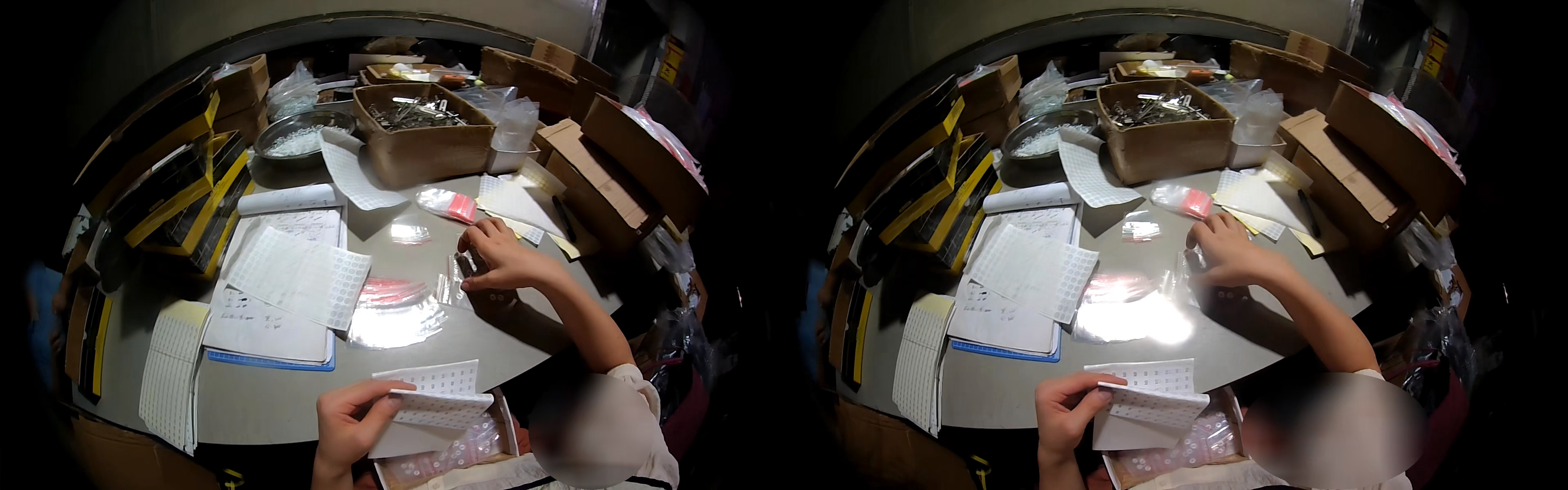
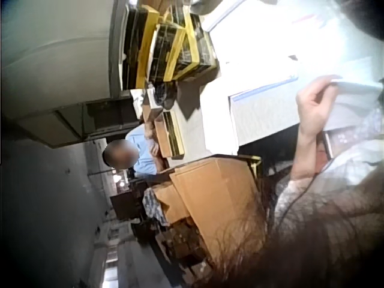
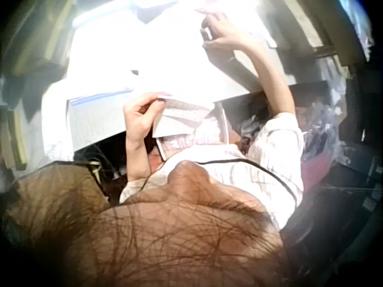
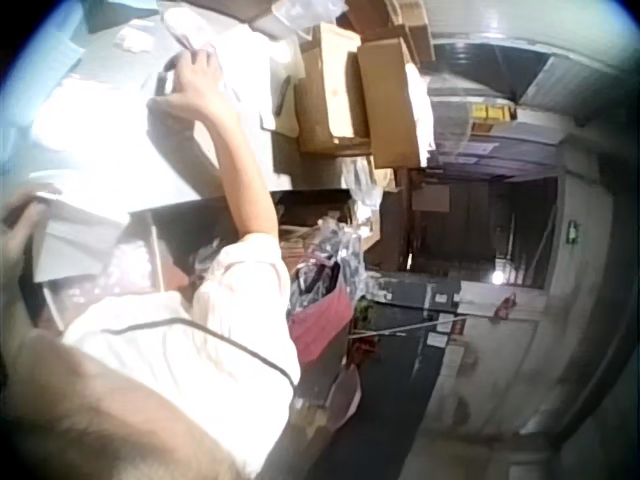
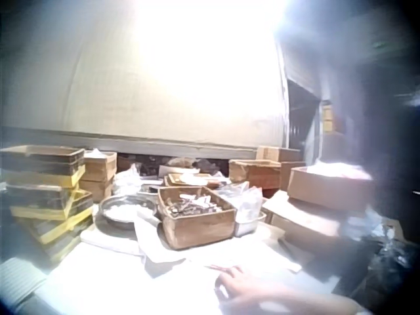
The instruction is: The person picks small clear plastic bags containing items from a cluttered table and places them into a white box. The person handles the bags one by one, occasionally adjusting the box or the bags before depositing them inside.
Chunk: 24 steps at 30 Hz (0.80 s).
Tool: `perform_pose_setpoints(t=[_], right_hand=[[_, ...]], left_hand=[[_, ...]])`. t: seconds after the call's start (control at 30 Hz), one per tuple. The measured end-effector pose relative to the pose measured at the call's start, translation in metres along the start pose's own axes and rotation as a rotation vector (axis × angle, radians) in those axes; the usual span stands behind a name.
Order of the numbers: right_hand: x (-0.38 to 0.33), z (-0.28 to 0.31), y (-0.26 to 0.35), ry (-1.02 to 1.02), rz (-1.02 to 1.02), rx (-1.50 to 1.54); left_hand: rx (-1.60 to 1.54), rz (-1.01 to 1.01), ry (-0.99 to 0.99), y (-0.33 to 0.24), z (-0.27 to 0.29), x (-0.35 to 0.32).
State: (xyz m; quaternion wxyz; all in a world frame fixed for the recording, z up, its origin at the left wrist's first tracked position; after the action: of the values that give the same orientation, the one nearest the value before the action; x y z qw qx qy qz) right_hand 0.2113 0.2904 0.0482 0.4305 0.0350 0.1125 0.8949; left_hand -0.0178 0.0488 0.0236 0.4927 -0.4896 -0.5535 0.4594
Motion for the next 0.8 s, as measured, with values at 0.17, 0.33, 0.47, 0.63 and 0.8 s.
perform_pose_setpoints(t=[0.17,0.33,0.47,0.63,0.8], right_hand=[[-0.033,0.02,-0.014,-0.158,0.185,0.196],[-0.089,-0.04,0.023,-0.071,0.25,-0.068],[-0.099,-0.032,0.028,0.0,0.258,0.0],[-0.073,-0.029,-0.045,-0.246,0.047,-0.04],[-0.073,-0.037,-0.024,-0.224,0.256,0.333]], left_hand=[[-0.08,0.022,-0.026,-0.003,0.002,-0.004],[-0.154,0.058,-0.219,-0.004,0.005,-0.008],[-0.108,-0.067,-0.337,-0.003,0.014,-0.013],[-0.239,-0.206,-0.455,0.007,0.027,-0.019],[-0.448,-0.338,-0.623,0.024,0.045,-0.028]])
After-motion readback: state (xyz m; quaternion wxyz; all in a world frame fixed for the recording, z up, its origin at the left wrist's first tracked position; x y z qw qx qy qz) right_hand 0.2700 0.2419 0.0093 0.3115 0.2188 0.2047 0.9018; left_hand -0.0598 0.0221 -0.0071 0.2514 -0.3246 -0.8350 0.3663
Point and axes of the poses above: each hand's wrist, its own x-axis towards the middle knuckle, its own z-axis out of the back of the hand, y = z × x, the point moved 6 cm from there along x, towards the middle knuckle, and after that the axes turned 1 degree about -y, right-handed, at the moved point
